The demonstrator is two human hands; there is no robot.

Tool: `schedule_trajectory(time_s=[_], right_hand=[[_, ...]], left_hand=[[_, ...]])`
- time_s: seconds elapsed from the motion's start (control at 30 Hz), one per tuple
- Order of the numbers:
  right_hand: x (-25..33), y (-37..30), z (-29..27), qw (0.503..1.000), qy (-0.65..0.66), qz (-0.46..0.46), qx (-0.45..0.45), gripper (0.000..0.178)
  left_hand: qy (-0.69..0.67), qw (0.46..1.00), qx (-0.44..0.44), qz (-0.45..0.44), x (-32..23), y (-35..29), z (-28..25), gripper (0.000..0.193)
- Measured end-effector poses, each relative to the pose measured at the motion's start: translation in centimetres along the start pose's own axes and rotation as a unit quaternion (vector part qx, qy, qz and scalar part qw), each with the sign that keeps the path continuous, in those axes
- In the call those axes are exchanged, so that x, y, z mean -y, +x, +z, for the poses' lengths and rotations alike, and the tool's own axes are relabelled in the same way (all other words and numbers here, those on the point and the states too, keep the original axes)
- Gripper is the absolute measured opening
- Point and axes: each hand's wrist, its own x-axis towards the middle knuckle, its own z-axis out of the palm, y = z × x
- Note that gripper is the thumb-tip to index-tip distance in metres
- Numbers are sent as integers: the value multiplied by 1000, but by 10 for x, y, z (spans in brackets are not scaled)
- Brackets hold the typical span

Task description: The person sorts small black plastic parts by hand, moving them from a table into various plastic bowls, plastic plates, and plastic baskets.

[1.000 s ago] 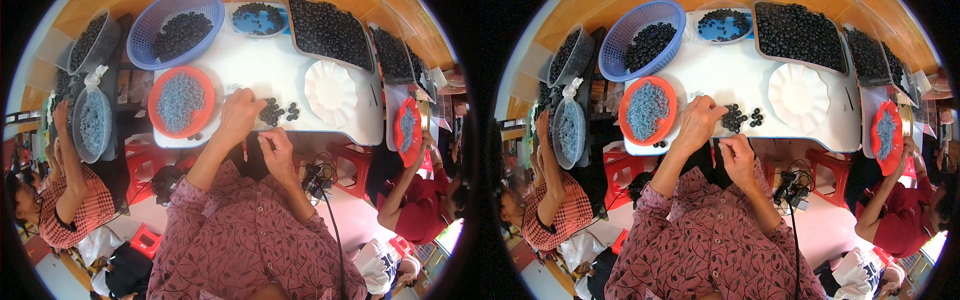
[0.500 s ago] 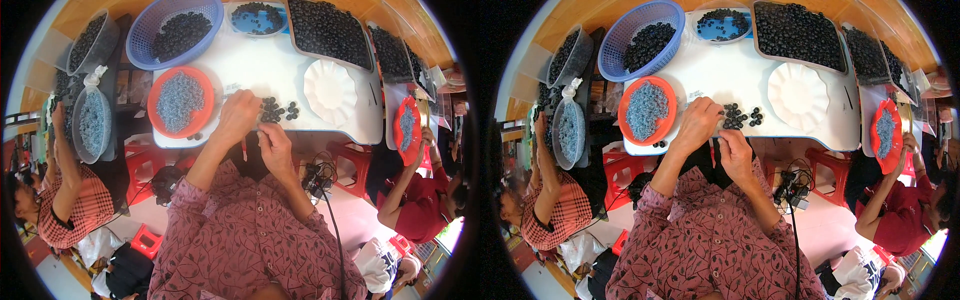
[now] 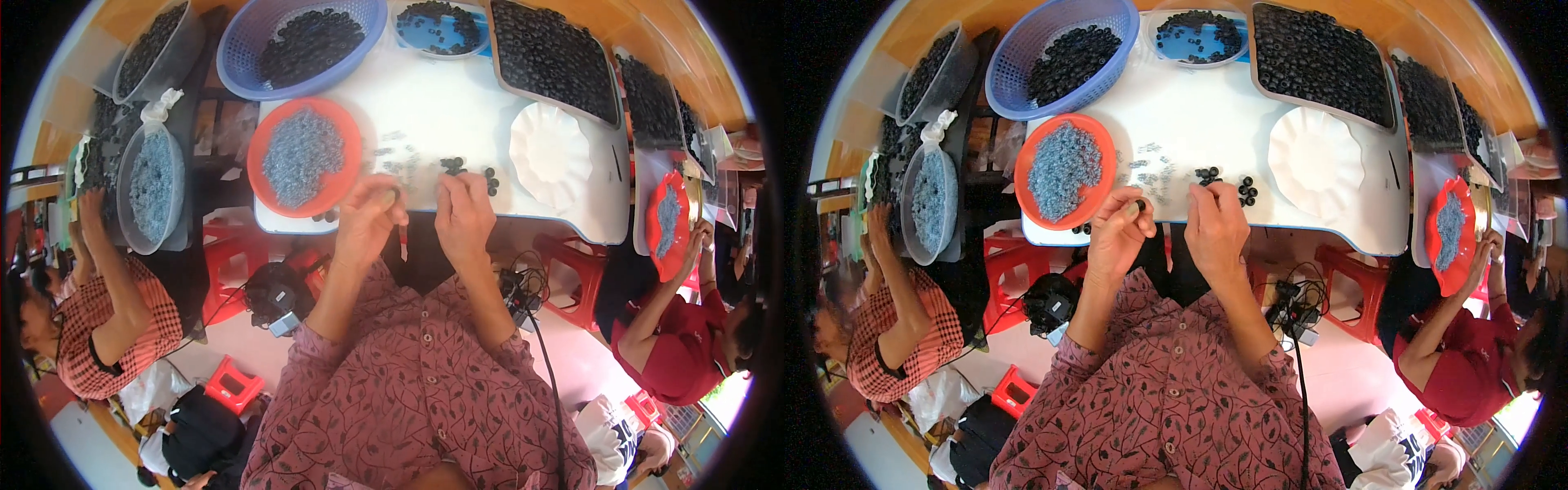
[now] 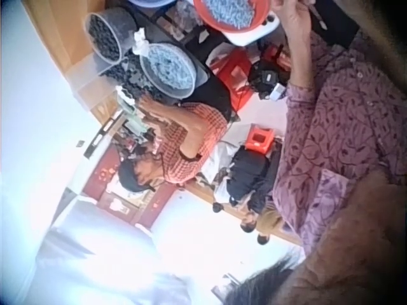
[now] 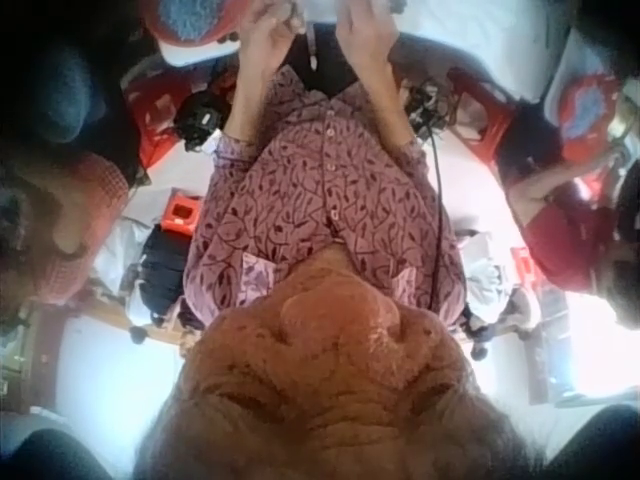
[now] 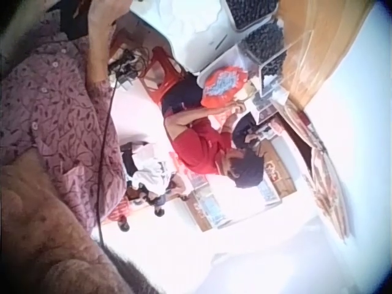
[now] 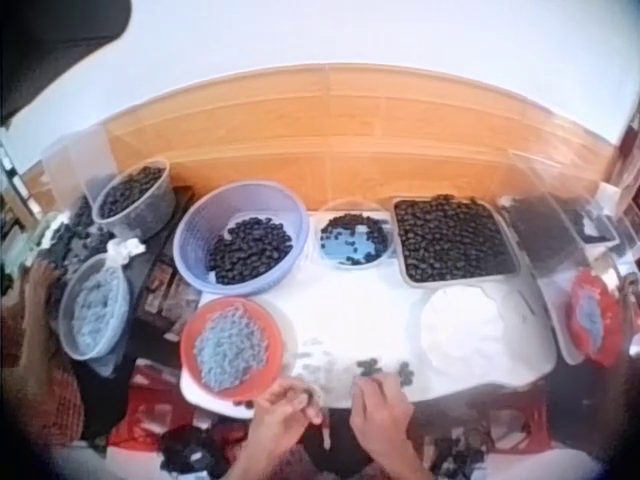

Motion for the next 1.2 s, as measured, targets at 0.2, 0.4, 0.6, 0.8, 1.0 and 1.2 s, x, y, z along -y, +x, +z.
schedule_trajectory(time_s=[0.2, 0.4, 0.6, 0.8, 1.0, 1.2], right_hand=[[0, 19, 10, 991, -127, -47, 16, 21], [1, 22, 19, 979, -189, -64, 42, 19], [3, 22, 20, 981, -180, -62, 44, 13], [14, 6, -2, 967, 211, 101, 99, 16], [22, -6, -12, 862, 446, 196, 140, 16], [24, -7, -16, 864, 447, 179, 145, 18]], left_hand=[[-67, 997, -26, -34, 9, -10, -8, 26], [-100, 994, -26, -39, 8, -15, -9, 27], [-124, 991, -35, -39, 8, -20, -5, 29], [-78, 996, -22, -28, 11, -24, -5, 27], [-10, 1000, -21, -19, 13, -27, 5, 23], [32, 999, -37, -8, 11, -31, 15, 22]])
